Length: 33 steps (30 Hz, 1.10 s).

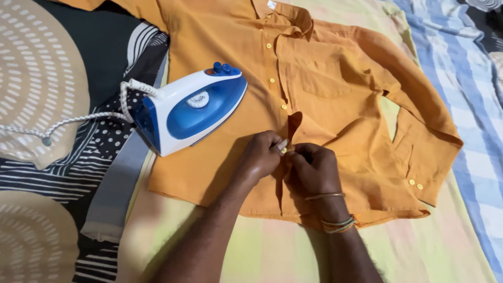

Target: Ironing a yellow button-down shirt on a bed and then buttoning it.

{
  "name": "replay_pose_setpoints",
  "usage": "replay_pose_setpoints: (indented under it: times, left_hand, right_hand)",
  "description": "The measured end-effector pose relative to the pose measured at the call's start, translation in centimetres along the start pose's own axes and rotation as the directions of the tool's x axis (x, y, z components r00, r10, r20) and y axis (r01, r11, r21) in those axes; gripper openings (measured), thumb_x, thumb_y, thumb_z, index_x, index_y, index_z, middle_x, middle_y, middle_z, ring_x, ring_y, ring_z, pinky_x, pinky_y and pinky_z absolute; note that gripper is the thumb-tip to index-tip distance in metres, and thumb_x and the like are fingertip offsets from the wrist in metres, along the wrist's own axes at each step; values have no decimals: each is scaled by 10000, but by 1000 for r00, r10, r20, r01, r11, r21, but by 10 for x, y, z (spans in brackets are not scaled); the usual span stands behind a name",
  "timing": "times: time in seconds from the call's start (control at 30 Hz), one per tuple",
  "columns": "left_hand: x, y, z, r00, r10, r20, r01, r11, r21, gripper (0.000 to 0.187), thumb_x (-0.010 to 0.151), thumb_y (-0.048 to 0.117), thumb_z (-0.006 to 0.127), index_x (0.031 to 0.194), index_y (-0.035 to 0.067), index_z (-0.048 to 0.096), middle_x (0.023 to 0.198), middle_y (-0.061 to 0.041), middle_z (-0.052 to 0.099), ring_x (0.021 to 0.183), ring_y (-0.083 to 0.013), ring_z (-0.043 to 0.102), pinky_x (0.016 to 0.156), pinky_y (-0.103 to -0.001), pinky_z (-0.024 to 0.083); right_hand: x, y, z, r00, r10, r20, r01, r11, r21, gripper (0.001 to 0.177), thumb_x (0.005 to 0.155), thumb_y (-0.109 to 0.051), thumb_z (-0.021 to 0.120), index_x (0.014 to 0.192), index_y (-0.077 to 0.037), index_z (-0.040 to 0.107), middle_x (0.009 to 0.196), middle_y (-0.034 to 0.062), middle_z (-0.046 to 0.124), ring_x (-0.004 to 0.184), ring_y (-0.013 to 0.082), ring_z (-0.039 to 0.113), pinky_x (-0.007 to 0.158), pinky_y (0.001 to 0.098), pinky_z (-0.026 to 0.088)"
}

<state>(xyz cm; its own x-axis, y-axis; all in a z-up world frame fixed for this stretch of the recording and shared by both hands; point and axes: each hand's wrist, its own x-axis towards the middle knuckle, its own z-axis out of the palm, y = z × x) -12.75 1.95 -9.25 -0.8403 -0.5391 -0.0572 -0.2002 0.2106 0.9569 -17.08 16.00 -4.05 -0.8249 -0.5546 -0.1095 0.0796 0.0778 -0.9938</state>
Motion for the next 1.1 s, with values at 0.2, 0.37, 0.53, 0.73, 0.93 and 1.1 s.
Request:
replay_pose_setpoints:
  times: [0.2, 0.37, 0.53, 0.73, 0.93, 1.1]
  left_hand:
    - [1, 2, 1, 1000, 12, -14, -11, 1000, 10, 140, 909, 138, 699, 940, 2, 686, 866, -183, 740, 816, -294, 743, 728, -400, 556]
    - [4, -8, 3, 998, 56, -33, -57, 998, -4, 131, 892, 129, 729, 930, 5, 712, 832, -158, 743, 784, -250, 736, 717, -385, 554]
    - [14, -28, 8, 997, 42, 71, -14, 933, -359, 135, 941, 95, 722, 910, -36, 709, 740, -59, 701, 614, -75, 591, 537, -290, 498]
    - [9, -12, 0, 990, -51, 132, 101, 905, -412, 169, 934, 159, 712, 905, -6, 735, 693, -42, 699, 518, -77, 569, 467, -273, 475]
    - [7, -21, 0, 989, 115, 96, -62, 897, -439, 250, 887, 204, 816, 873, -32, 735, 746, -22, 700, 617, -40, 586, 514, -254, 465]
    - [2, 4, -7, 993, -82, 87, 109, 927, -358, 233, 899, 209, 774, 851, -15, 729, 681, -46, 681, 546, -85, 595, 487, -281, 505]
  right_hand:
    - [-2, -7, -4, 995, 101, 26, -102, 994, 32, 126, 934, -54, 665, 910, 65, 702, 662, 47, 621, 489, 116, 522, 421, 277, 395]
    - [-5, -13, 1, 993, 114, 23, -115, 993, 37, 152, 943, -71, 660, 942, 67, 722, 664, 54, 646, 483, 113, 545, 424, 270, 412]
    - [-8, -17, 1, 997, 80, 9, -80, 997, -2, 171, 942, -90, 663, 972, 61, 739, 696, 39, 673, 510, 95, 567, 440, 264, 448]
    - [-13, -15, 20, 994, 65, -89, -57, 995, 85, 142, 915, -64, 710, 874, 71, 711, 656, 49, 653, 491, 112, 549, 422, 271, 420]
    - [-9, -6, 24, 982, -61, -181, 43, 994, -100, 166, 904, -69, 726, 799, 57, 702, 686, 33, 680, 593, 72, 591, 524, 256, 536]
    - [-5, -4, 19, 985, -56, -161, 40, 994, -101, 153, 880, -68, 751, 788, 43, 700, 681, 17, 674, 589, 60, 579, 521, 246, 520]
